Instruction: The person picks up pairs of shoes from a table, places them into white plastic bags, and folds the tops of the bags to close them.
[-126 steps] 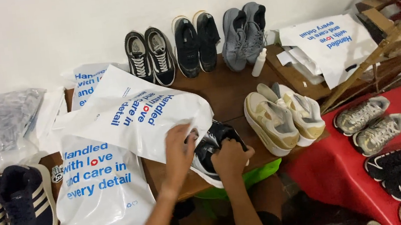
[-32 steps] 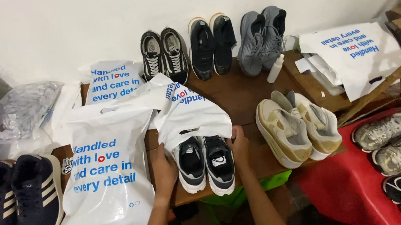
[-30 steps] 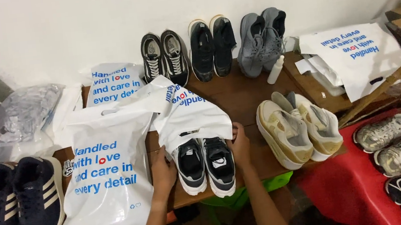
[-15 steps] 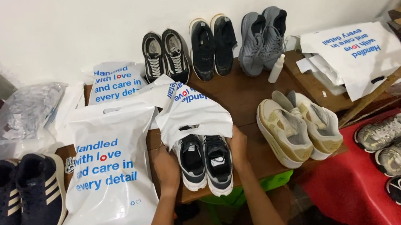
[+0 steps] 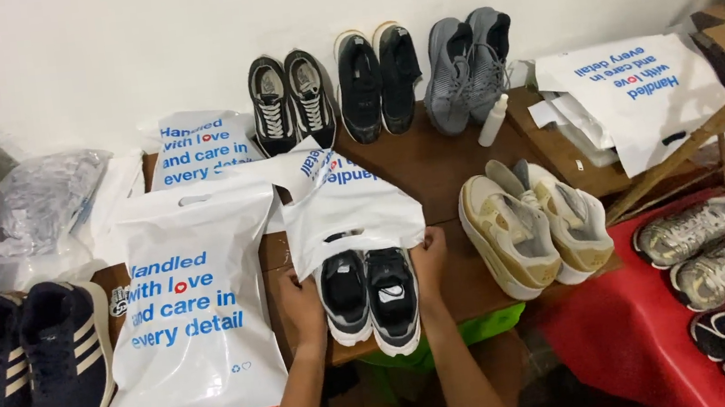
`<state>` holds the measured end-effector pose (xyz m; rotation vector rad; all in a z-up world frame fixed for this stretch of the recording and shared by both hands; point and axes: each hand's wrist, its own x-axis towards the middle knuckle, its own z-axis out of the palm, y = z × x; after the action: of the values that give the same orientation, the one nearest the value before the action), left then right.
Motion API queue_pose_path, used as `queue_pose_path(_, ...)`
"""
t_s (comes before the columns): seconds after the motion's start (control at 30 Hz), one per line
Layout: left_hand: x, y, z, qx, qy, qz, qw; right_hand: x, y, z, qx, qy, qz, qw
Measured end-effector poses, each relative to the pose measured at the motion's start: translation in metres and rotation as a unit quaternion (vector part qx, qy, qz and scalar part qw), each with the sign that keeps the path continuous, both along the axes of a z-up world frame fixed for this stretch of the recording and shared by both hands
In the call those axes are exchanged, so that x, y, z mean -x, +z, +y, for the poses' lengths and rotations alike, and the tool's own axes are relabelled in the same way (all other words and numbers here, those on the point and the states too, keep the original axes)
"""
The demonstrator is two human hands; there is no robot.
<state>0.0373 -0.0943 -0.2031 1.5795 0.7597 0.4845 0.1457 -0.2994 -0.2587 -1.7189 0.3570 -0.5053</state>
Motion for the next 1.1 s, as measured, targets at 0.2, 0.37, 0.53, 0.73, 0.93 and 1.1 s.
queue_pose_path(0.2, 0.017, 0.024, 0.001, 0.003, -0.016, 0.008, 1.0, 0.025, 0.015, 0.003, 0.051, 0.003, 0.056, 0.997)
queue_pose_path(0.37, 0.024, 0.056, 0.004, -0.115, -0.076, 0.023, 0.99, 0.035, 0.039, 0.004, 0.011, 0.016, 0.038, 0.999)
queue_pose_path(0.53, 0.011, 0.036, 0.021, -0.222, -0.123, 0.06, 0.965, 0.049, 0.072, -0.01, 0.136, 0.08, 0.068, 0.985)
queue_pose_path(0.73, 0.072, 0.09, 0.011, -0.319, -0.159, -0.121, 0.926, 0.133, 0.121, -0.031, 0.137, 0.19, 0.042, 0.971)
queue_pose_path(0.93, 0.096, 0.061, -0.003, -0.479, -0.365, -0.065, 0.795, 0.195, 0.091, -0.017, 0.276, 0.357, -0.063, 0.89)
queue_pose_path(1.1, 0.092, 0.057, 0.0, -0.401, -0.393, -0.07, 0.824, 0.184, 0.086, -0.009, 0.262, 0.28, -0.024, 0.923)
